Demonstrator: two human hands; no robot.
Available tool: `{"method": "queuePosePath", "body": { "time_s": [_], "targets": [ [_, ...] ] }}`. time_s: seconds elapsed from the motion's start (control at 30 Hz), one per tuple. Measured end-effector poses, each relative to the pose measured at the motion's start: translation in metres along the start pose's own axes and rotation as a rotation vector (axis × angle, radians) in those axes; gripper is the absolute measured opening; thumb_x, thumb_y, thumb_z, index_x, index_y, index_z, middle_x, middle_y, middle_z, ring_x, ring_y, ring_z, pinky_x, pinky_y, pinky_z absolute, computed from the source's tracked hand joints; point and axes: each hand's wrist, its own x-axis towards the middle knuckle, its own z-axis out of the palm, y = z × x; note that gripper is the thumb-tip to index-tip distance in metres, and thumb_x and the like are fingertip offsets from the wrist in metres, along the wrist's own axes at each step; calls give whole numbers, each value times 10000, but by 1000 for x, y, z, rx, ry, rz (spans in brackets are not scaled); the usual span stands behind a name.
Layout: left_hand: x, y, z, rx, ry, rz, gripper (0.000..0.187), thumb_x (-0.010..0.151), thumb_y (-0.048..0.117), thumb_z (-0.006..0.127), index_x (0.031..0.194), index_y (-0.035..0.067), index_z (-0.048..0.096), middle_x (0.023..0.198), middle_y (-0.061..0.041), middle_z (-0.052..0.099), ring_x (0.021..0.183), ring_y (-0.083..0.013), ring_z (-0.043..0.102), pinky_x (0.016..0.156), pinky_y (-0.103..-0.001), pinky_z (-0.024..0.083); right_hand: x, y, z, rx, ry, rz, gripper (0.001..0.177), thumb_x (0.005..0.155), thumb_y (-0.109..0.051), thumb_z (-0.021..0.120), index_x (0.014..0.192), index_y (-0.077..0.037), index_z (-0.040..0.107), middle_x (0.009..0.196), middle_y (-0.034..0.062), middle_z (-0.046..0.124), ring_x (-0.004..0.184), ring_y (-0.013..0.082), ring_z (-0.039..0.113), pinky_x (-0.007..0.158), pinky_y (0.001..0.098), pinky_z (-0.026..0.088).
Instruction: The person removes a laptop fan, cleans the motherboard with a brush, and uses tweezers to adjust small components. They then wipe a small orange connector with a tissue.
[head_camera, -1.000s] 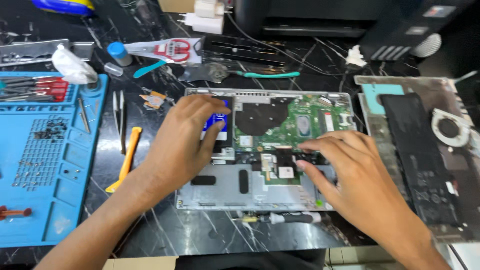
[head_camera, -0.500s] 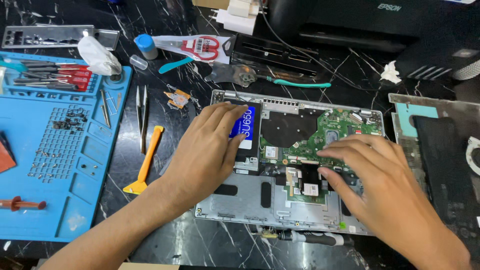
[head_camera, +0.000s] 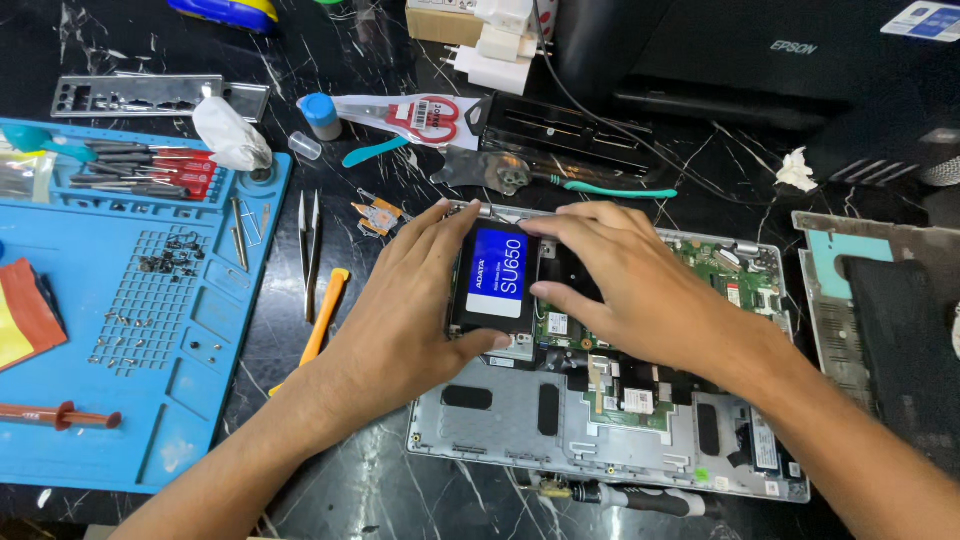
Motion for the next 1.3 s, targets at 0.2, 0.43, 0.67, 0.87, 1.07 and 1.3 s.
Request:
{"method": "queuePosePath", "body": {
  "time_s": [0.2, 0.43, 0.67, 0.87, 1.07, 1.3],
  "targets": [
    [0, -13, -5, -44, -44, -38, 1180, 638, 218, 958, 1568, -36, 277, 1591, -226, 430, 1525, -413, 292, 1210, -499, 277, 16, -9, 1, -30, -16, -125, 806, 846, -444, 792, 1501, -105, 468, 1387, 112, 592, 1306, 290, 490, 1087, 460, 368],
    [0, -13, -3, -68, -32, 9, 1039, 728, 158, 887, 1549, -60, 289, 1553, -252, 463, 1523, -434, 288, 1212, -514, 286, 28, -9, -5, -2, -108, 12, 745, 869, -458, 754, 1510, -190, 486, 1380, 113, 596, 1325, 288, 489, 1108, 498, 353],
    [1, -4, -3, -96, -40, -5, 954, 790, 177, 853, 1541, -49, 309, 1549, -222, 473, 1527, -435, 271, 1212, -540, 280, 38, -1, -7, 167, -74, -1, 443, 970, -220, 596, 1407, -145, 576, 1373, 51, 673, 1266, 249, 584, 1021, 440, 472],
    [2, 2, -4, -120, -56, -3, 922, 811, 166, 834, 1542, -47, 314, 1536, -221, 481, 1533, -434, 263, 1209, -551, 280, 40, -4, -14, 252, -92, 26, 400, 998, -180, 527, 1390, -143, 598, 1395, 46, 673, 1320, 226, 584, 1058, 412, 479],
    [-1, 1, 6, -100, 16, 96, 817, 832, 151, 787, 1509, -47, 375, 1495, -227, 524, 1509, -453, 316, 1221, -536, 289, 26, -10, -14, 175, -90, -9, 424, 1015, -229, 501, 1424, -147, 571, 1449, 48, 614, 1375, 265, 499, 1109, 478, 361],
    [3, 7, -41, 43, 175, 61, 403, 967, 199, 659, 1311, -6, 618, 1174, -171, 719, 1055, -385, 660, 901, -498, 494, 9, -29, -19, 114, 153, -20, 321, 975, -244, 609, 1278, -195, 705, 1228, 0, 740, 1214, 230, 604, 1055, 450, 378]
  ]
}}
